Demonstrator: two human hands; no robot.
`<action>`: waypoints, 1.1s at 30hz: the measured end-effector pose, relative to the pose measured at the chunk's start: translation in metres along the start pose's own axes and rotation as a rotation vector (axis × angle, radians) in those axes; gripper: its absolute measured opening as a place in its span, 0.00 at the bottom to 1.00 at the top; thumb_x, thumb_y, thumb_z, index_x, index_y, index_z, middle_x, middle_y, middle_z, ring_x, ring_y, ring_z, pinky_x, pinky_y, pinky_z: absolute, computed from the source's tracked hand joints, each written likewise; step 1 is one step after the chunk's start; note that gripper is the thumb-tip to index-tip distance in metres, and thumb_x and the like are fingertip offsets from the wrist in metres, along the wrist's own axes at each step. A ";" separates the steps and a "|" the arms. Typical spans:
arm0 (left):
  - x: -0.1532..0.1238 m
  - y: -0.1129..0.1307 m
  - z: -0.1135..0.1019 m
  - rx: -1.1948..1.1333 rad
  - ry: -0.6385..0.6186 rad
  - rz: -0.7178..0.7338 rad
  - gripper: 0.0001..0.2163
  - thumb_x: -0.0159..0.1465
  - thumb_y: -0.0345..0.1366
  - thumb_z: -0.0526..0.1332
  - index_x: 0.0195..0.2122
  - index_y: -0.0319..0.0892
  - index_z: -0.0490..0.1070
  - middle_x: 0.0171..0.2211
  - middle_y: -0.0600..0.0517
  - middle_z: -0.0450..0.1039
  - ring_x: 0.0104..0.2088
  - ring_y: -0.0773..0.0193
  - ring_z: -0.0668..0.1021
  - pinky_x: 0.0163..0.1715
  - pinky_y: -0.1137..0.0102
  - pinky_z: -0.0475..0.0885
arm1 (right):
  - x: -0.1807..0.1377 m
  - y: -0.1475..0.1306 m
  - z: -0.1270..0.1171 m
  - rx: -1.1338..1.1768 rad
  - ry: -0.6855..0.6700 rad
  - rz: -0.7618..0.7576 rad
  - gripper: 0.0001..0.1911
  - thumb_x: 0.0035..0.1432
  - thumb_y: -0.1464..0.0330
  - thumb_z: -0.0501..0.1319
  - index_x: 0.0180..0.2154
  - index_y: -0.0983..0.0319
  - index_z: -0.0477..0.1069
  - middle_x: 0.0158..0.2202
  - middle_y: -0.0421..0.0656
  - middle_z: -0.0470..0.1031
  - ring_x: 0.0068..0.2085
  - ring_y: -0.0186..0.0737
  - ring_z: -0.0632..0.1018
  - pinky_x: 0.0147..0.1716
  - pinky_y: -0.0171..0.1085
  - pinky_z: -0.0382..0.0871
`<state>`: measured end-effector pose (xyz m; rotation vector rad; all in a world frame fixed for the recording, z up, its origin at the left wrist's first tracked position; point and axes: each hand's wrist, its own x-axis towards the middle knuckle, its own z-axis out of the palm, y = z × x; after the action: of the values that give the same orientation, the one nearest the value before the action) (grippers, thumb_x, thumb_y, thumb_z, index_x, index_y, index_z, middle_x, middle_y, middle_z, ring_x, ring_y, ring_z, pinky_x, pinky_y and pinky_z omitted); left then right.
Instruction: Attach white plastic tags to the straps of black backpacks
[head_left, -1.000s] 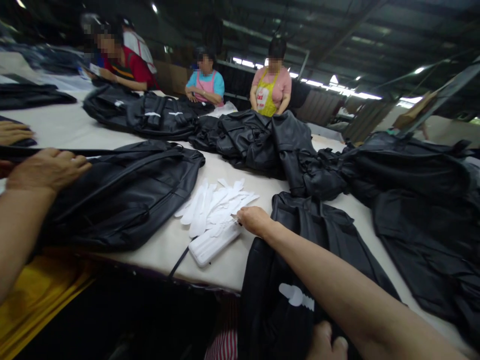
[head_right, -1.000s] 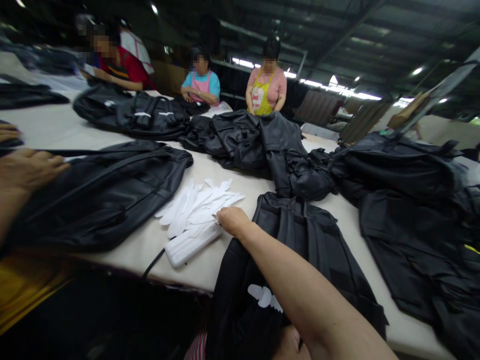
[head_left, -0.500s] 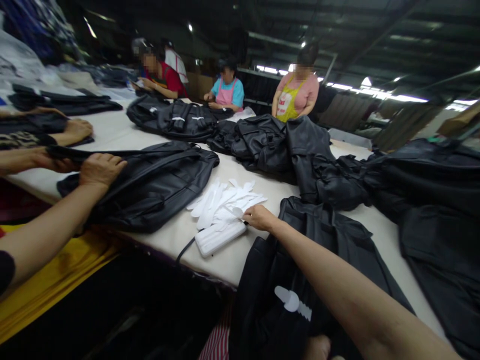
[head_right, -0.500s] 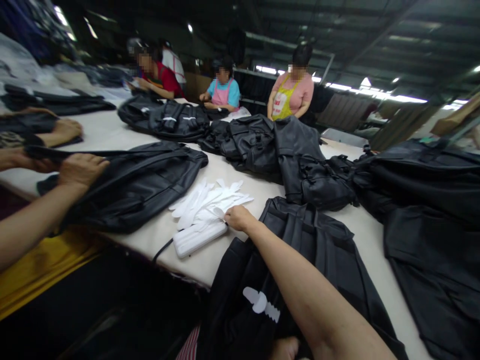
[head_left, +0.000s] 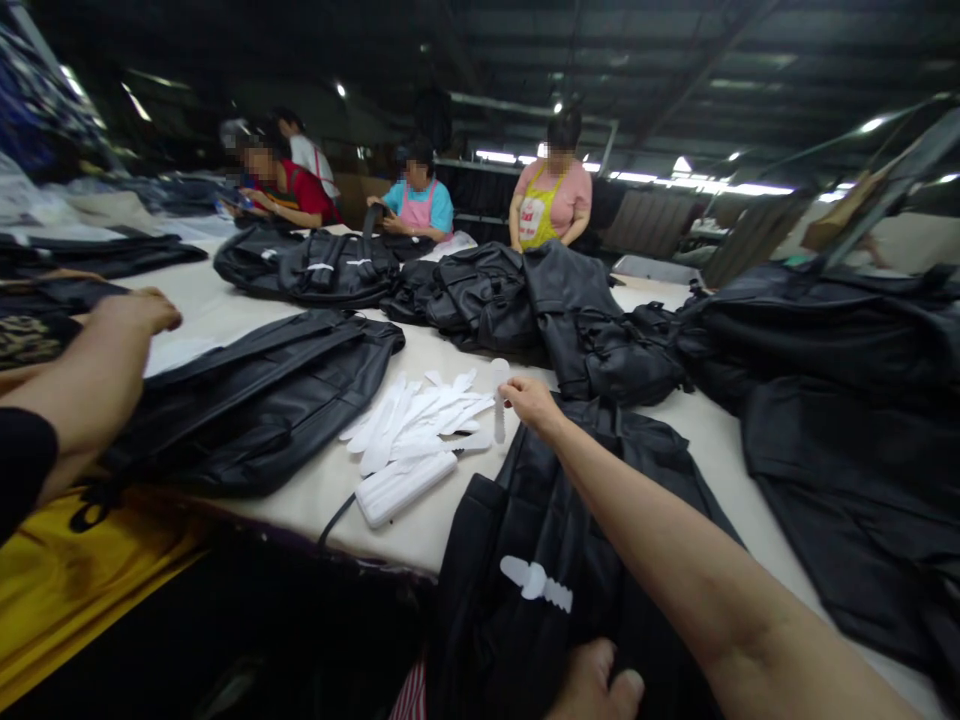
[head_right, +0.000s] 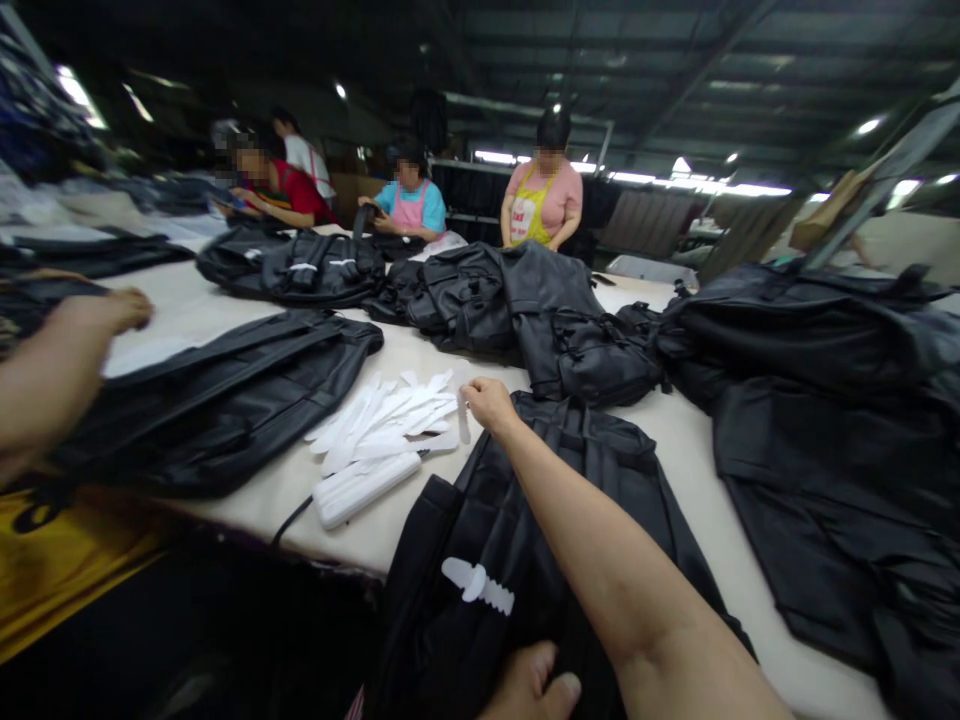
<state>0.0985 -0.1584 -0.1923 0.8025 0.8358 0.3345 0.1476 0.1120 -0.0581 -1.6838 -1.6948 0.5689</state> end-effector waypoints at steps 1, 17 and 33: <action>0.000 0.001 0.002 0.026 0.019 -0.006 0.16 0.54 0.45 0.62 0.37 0.39 0.65 0.24 0.53 0.71 0.23 0.64 0.76 0.23 0.72 0.67 | -0.006 0.000 -0.014 0.037 0.014 -0.002 0.14 0.54 0.66 0.51 0.26 0.65 0.71 0.27 0.43 0.75 0.30 0.34 0.73 0.30 0.30 0.63; -0.035 0.040 0.018 0.230 0.083 -0.023 0.15 0.59 0.43 0.58 0.41 0.37 0.64 0.34 0.46 0.75 0.23 0.65 0.79 0.20 0.75 0.71 | -0.311 0.082 -0.171 0.366 -0.081 0.567 0.11 0.51 0.65 0.55 0.24 0.65 0.67 0.16 0.35 0.63 0.18 0.27 0.63 0.19 0.29 0.54; -0.042 0.044 0.026 0.193 0.096 -0.064 0.13 0.58 0.42 0.60 0.38 0.39 0.66 0.33 0.50 0.75 0.24 0.68 0.78 0.21 0.77 0.72 | -0.352 0.134 -0.095 -0.750 0.289 -0.096 0.19 0.61 0.72 0.50 0.53 0.65 0.64 0.45 0.49 0.70 0.45 0.46 0.67 0.44 0.44 0.57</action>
<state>0.0932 -0.1656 -0.1266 0.9428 0.9922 0.2390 0.2878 -0.2395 -0.1440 -2.0307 -1.8702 -0.4056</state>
